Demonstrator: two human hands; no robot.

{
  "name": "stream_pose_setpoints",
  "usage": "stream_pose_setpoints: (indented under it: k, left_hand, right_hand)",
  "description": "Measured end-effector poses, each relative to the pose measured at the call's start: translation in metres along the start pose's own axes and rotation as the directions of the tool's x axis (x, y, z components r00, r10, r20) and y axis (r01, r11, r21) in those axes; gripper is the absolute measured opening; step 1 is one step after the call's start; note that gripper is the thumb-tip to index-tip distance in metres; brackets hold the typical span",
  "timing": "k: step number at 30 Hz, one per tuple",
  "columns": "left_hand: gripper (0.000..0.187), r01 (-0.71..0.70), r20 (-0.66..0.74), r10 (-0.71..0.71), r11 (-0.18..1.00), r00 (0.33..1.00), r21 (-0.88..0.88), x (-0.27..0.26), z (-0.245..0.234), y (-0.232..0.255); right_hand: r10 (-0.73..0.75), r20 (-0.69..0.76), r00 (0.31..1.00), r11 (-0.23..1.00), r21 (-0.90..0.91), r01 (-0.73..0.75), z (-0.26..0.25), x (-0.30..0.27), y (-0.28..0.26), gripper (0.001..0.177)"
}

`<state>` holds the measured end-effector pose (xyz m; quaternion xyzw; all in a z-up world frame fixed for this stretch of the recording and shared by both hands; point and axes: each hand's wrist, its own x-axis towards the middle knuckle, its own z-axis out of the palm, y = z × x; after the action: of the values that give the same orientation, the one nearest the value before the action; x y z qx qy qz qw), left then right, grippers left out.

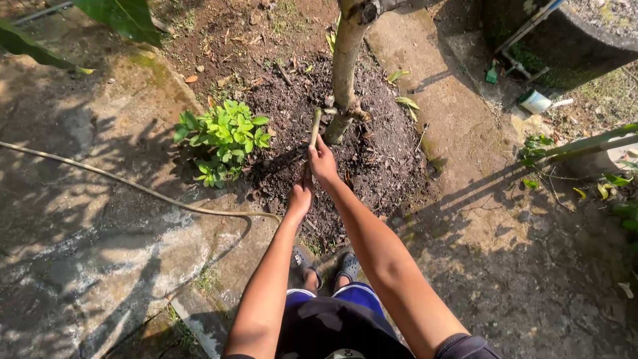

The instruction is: Watering the base of a small tree in a garden using a hose.

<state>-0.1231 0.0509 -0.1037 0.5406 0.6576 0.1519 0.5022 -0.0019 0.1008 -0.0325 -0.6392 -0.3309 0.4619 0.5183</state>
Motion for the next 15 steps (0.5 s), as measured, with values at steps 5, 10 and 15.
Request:
stream_pose_setpoints:
  k: [5,10,15]
  left_hand:
    - [0.055,0.092,-0.017,-0.092,0.995,0.996,-0.024,-0.039,-0.024,0.016]
    - [0.055,0.135,0.002,-0.135,0.988,0.991,-0.071,-0.058,-0.024,0.016]
    - [0.058,0.128,0.038,-0.128,0.992,0.991,0.02,-0.053,0.016,-0.009]
  right_hand:
    - [0.173,0.039,0.984,0.981,0.088,-0.176,0.012,-0.027,-0.009,0.059]
    - [0.229,0.06,0.972,0.973,-0.046,-0.226,0.004,-0.043,0.013,0.056]
    - [0.226,-0.004,0.974,0.972,0.059,-0.226,-0.024,-0.046,0.054,0.057]
